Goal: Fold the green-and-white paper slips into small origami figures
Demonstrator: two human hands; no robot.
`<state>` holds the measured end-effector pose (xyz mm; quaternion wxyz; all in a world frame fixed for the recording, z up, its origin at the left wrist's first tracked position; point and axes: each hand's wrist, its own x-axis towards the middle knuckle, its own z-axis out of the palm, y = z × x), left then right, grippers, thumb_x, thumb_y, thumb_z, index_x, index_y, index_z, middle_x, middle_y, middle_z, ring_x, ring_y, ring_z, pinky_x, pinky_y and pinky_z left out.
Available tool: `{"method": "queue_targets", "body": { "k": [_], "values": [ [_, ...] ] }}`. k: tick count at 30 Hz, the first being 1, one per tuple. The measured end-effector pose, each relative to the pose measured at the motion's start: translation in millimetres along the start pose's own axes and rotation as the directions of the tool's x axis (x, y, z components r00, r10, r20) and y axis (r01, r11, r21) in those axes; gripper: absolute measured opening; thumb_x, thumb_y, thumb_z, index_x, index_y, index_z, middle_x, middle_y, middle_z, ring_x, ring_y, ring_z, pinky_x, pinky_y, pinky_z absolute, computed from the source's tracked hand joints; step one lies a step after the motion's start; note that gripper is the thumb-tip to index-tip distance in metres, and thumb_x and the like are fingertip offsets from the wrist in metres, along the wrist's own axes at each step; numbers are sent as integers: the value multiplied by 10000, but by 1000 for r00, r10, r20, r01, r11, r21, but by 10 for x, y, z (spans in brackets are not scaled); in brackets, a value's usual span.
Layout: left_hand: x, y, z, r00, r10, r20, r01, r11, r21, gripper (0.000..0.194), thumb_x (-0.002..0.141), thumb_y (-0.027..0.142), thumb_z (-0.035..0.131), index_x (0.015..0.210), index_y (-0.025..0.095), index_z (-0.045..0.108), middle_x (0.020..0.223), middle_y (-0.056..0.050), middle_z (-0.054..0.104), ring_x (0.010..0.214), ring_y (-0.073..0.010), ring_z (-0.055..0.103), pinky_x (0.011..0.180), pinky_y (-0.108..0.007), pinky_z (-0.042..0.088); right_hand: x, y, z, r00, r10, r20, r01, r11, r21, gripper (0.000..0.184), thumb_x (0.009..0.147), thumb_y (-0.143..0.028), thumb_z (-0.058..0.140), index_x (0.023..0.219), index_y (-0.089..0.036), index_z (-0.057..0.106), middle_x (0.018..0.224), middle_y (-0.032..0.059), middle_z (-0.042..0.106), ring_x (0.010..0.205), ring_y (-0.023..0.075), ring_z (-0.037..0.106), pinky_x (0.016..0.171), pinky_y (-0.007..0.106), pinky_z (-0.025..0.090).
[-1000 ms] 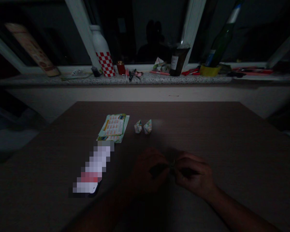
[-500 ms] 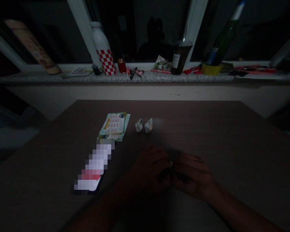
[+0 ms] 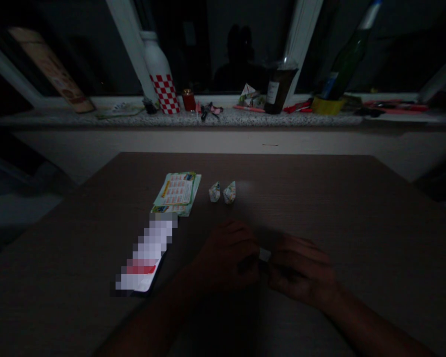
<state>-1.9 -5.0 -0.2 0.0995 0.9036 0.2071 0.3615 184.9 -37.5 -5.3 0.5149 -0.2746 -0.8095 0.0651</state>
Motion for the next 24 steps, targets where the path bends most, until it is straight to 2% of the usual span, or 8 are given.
{"method": "queue_targets", "body": {
  "k": [9, 14, 19, 24],
  "values": [
    [-33, -94, -129, 998, -66, 9, 65, 997, 32, 48, 719, 124, 576, 740, 165, 566, 768, -24, 629, 766, -157, 544, 735, -311, 451, -20, 41, -107, 997, 71, -17, -72, 997, -18, 155, 689, -36, 630, 741, -179, 603, 616, 23, 599, 534, 142, 573, 485, 265, 480],
    [-25, -60, -192, 995, -97, -35, 99, 994, 47, 79, 717, 104, 578, 762, 167, 562, 795, -38, 626, 778, -168, 556, 728, -322, 465, -24, 61, -139, 996, 86, -37, -88, 996, -34, 143, 689, -39, 620, 726, -175, 594, 631, 29, 597, 536, 139, 577, 481, 256, 476],
    [-1, 83, -87, 998, -56, -22, 57, 998, 19, 166, 768, 192, 616, 929, 152, 602, 887, -63, 642, 840, -183, 561, 766, -337, 468, -39, 65, -74, 999, 40, 14, -40, 999, -22, 136, 703, -73, 618, 739, -201, 586, 605, 3, 584, 530, 136, 562, 497, 256, 473],
    [-3, 131, 20, 1000, -22, 6, 21, 1000, 15, 42, 827, 172, 570, 827, 151, 606, 820, -44, 641, 768, -156, 550, 742, -320, 453, -64, 70, -35, 996, 58, 63, -59, 998, 17, 148, 702, -54, 614, 748, -190, 579, 627, 14, 585, 559, 145, 555, 521, 275, 467]
  ]
}}
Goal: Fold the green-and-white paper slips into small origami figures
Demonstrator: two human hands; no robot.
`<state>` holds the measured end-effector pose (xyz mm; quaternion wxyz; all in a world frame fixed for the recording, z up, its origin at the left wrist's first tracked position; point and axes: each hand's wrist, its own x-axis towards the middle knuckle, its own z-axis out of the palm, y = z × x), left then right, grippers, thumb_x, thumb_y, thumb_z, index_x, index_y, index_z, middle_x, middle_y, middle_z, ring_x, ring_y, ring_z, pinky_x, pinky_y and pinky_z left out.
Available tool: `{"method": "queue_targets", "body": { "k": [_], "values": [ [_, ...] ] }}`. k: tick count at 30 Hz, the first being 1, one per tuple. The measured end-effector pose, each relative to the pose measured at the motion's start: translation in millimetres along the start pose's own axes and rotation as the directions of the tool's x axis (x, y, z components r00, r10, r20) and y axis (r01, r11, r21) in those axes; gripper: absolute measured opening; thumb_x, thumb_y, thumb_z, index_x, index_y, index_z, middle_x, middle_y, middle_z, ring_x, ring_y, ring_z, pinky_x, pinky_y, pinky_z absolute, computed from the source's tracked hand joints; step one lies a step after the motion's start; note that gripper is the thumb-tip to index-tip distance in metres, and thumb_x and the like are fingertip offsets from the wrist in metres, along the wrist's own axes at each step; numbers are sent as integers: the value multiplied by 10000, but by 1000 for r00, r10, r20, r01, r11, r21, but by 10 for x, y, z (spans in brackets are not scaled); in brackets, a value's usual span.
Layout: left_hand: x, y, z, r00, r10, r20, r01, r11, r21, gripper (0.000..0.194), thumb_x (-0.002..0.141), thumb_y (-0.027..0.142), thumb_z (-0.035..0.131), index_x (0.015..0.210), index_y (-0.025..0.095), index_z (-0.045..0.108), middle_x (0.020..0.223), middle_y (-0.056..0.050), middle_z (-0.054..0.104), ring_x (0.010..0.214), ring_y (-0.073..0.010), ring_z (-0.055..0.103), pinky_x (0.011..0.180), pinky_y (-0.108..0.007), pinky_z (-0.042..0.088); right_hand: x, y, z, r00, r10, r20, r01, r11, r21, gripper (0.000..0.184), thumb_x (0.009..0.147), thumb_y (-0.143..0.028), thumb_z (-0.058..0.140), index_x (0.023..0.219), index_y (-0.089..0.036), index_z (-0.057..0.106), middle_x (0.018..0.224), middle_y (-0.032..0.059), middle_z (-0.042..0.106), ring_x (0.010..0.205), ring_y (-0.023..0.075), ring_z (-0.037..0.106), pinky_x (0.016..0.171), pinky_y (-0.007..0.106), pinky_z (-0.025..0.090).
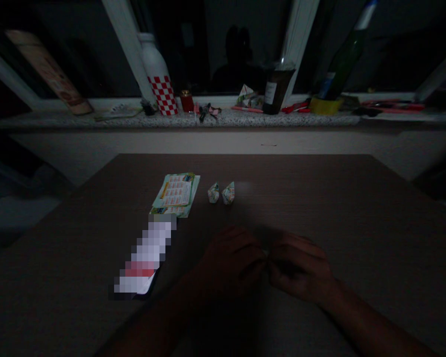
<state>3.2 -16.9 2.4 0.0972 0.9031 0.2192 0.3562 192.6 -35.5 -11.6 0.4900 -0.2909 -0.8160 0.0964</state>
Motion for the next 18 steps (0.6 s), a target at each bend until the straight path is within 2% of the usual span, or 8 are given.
{"method": "queue_targets", "body": {
  "k": [11, 15, 18],
  "values": [
    [2, 11, -3, 1000, 24, 7, -24, 1000, -2, 86, 867, 154, 512, 824, 147, 586, 803, -42, 633, 743, -147, 549, 716, -292, 449, 17, -22, 6, 1000, -2, -1, 2, 999, 41, 163, 682, -35, 612, 753, -177, 573, 610, 17, 564, 540, 142, 521, 513, 279, 437],
    [5, 36, 20, 1000, 21, -14, -22, 1000, -22, 109, 878, 170, 486, 834, 158, 585, 810, -44, 635, 765, -148, 565, 731, -291, 461, 28, -64, 16, 998, -10, -61, 12, 999, 36, 145, 690, -44, 581, 728, -182, 566, 579, 6, 537, 510, 138, 503, 481, 265, 416],
    [19, 62, 26, 999, 5, -42, -8, 998, -62, 108, 876, 164, 485, 839, 158, 586, 807, -46, 641, 768, -150, 570, 733, -296, 464, 17, -86, 26, 994, 29, -107, -22, 998, 64, 127, 695, -70, 584, 734, -190, 566, 586, 4, 534, 507, 139, 509, 471, 262, 416]
  ]
}}
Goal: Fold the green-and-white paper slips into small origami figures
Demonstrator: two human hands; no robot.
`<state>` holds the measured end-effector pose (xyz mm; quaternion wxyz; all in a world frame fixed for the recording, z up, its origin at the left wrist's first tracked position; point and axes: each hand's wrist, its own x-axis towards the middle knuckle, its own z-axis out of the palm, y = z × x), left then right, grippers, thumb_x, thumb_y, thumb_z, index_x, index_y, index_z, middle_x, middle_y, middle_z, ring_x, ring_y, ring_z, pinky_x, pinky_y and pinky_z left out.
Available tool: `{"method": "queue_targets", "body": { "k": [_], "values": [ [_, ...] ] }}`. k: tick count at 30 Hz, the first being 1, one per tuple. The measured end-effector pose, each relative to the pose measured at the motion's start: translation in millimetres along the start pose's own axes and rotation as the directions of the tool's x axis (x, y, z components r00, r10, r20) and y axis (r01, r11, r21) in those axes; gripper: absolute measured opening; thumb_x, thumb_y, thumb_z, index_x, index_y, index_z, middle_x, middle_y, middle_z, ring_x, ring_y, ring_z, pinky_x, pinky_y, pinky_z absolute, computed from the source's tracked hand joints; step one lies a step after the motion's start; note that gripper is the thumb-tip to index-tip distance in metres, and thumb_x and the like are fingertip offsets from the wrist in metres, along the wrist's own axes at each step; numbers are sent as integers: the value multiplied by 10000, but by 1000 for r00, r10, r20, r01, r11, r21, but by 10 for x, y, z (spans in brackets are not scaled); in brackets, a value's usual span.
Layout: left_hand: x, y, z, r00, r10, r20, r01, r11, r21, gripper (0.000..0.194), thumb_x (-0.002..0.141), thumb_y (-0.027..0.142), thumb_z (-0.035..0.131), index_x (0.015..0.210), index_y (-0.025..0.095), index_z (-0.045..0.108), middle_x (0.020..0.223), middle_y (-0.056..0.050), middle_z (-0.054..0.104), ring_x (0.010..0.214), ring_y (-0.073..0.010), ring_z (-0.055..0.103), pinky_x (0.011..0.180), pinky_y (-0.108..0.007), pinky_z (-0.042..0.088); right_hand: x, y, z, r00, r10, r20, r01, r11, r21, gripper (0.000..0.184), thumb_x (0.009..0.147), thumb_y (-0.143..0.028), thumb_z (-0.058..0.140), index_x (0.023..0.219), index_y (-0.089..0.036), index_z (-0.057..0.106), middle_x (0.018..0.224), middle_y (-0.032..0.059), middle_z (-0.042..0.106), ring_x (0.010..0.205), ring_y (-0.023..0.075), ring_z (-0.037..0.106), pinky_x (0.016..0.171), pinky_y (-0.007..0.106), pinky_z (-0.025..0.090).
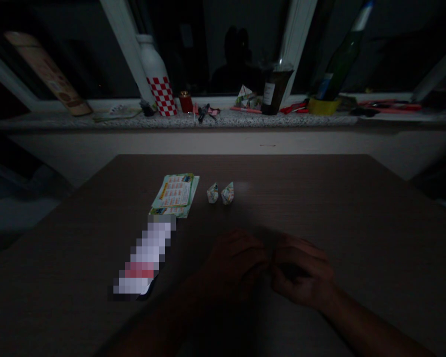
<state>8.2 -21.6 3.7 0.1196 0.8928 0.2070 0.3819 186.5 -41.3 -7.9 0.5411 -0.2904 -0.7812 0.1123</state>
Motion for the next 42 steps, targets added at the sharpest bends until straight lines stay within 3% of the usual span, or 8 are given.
{"method": "queue_targets", "body": {
  "k": [8, 12, 22, 27, 42],
  "values": [
    [-26, -6, -3, 994, -42, -105, 35, 997, -70, 62, 843, 139, 543, 892, 162, 573, 839, -52, 635, 794, -155, 568, 737, -295, 480, -20, 14, -8, 997, 72, -26, -70, 995, 70, 157, 675, -44, 602, 752, -178, 579, 632, 26, 561, 547, 150, 537, 490, 277, 434],
    [-32, -15, -16, 995, -71, -76, 66, 996, -60, 60, 845, 145, 540, 883, 169, 579, 835, -49, 632, 803, -160, 570, 741, -301, 478, -19, 26, -8, 998, 57, 7, -57, 996, 65, 157, 676, -48, 617, 768, -169, 578, 644, 37, 567, 565, 156, 540, 499, 280, 439],
    [-27, -26, 6, 997, -3, -75, -1, 999, -50, 60, 834, 133, 538, 869, 155, 582, 839, -59, 636, 795, -158, 564, 730, -300, 471, 11, 7, -3, 999, 44, 26, -45, 998, 45, 123, 696, -71, 584, 749, -180, 569, 632, 29, 561, 553, 156, 540, 496, 277, 441],
    [-21, -28, -12, 1000, 16, -15, -16, 1000, -12, 66, 854, 149, 515, 853, 156, 581, 812, -51, 636, 769, -156, 562, 718, -303, 462, 11, 6, -11, 998, 34, 45, -34, 999, 1, 115, 695, -79, 577, 729, -187, 556, 619, 22, 553, 538, 151, 528, 491, 272, 425],
    [-1, 35, 30, 996, -35, -80, 31, 999, -44, 118, 861, 147, 490, 820, 165, 599, 800, -50, 660, 747, -153, 580, 726, -316, 459, 58, -7, -6, 1000, 6, 10, -6, 999, -42, 81, 715, -123, 577, 708, -196, 542, 568, 3, 519, 488, 141, 501, 462, 260, 410]
  ]
}}
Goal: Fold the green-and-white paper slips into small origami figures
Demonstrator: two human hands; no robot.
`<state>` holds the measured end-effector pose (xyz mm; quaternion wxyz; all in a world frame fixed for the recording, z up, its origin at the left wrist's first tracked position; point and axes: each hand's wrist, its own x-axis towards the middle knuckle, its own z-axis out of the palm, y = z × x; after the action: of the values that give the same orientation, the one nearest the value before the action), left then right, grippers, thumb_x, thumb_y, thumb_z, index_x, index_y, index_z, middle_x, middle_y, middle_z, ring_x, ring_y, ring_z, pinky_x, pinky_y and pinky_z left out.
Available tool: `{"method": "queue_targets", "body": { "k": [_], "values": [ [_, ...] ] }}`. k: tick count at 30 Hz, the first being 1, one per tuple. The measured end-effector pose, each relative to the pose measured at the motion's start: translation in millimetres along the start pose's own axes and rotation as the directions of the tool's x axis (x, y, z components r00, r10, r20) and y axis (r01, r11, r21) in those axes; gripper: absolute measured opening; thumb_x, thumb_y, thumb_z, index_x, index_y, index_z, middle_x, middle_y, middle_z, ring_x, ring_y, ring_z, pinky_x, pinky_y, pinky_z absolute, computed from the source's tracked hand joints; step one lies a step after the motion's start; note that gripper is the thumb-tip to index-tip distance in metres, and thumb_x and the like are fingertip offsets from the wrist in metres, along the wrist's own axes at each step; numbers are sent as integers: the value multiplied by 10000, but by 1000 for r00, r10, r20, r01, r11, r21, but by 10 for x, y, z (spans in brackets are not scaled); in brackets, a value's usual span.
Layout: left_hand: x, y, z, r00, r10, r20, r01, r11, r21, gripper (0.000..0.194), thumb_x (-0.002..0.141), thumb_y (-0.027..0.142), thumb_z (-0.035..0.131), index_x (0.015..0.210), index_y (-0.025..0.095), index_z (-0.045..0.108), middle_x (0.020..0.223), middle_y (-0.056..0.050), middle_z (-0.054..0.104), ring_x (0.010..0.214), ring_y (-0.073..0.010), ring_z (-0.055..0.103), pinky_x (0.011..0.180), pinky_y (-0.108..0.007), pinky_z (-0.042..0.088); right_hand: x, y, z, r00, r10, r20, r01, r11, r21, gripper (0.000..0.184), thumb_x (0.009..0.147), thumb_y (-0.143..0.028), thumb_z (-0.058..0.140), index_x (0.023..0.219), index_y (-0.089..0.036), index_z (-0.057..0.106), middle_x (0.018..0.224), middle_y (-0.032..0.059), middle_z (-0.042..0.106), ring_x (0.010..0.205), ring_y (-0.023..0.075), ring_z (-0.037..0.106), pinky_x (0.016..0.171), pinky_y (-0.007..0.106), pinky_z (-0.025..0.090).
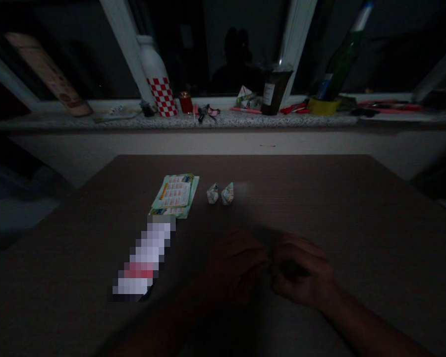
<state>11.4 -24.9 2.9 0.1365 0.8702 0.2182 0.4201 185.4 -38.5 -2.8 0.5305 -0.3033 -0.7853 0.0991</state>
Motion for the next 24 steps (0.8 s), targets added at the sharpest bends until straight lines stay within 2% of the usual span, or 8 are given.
{"method": "queue_targets", "body": {
  "k": [4, 18, 24],
  "values": [
    [2, 10, -4, 1000, -19, -5, 19, 1000, 10, 138, 873, 161, 479, 800, 164, 597, 796, -48, 650, 752, -152, 571, 729, -318, 454, -32, 38, 3, 1000, 2, 9, -1, 1000, -17, 68, 726, -156, 581, 703, -201, 536, 559, -9, 498, 476, 135, 474, 452, 259, 390],
    [3, 6, -51, 998, -39, -52, 38, 999, -22, 65, 844, 144, 542, 832, 143, 605, 782, -46, 631, 739, -147, 555, 722, -308, 441, -59, 104, 4, 999, 21, 50, -21, 1000, -8, 129, 703, -110, 597, 675, -198, 507, 569, -15, 498, 503, 122, 459, 480, 254, 359],
    [14, 19, -138, 990, -127, -55, 126, 992, -11, 85, 843, 137, 530, 804, 154, 603, 787, -42, 623, 757, -149, 558, 733, -297, 454, -83, 174, -3, 994, 51, 100, -49, 998, -27, 154, 676, -76, 570, 657, -202, 483, 565, -25, 470, 504, 120, 448, 476, 247, 329]
  ]
}}
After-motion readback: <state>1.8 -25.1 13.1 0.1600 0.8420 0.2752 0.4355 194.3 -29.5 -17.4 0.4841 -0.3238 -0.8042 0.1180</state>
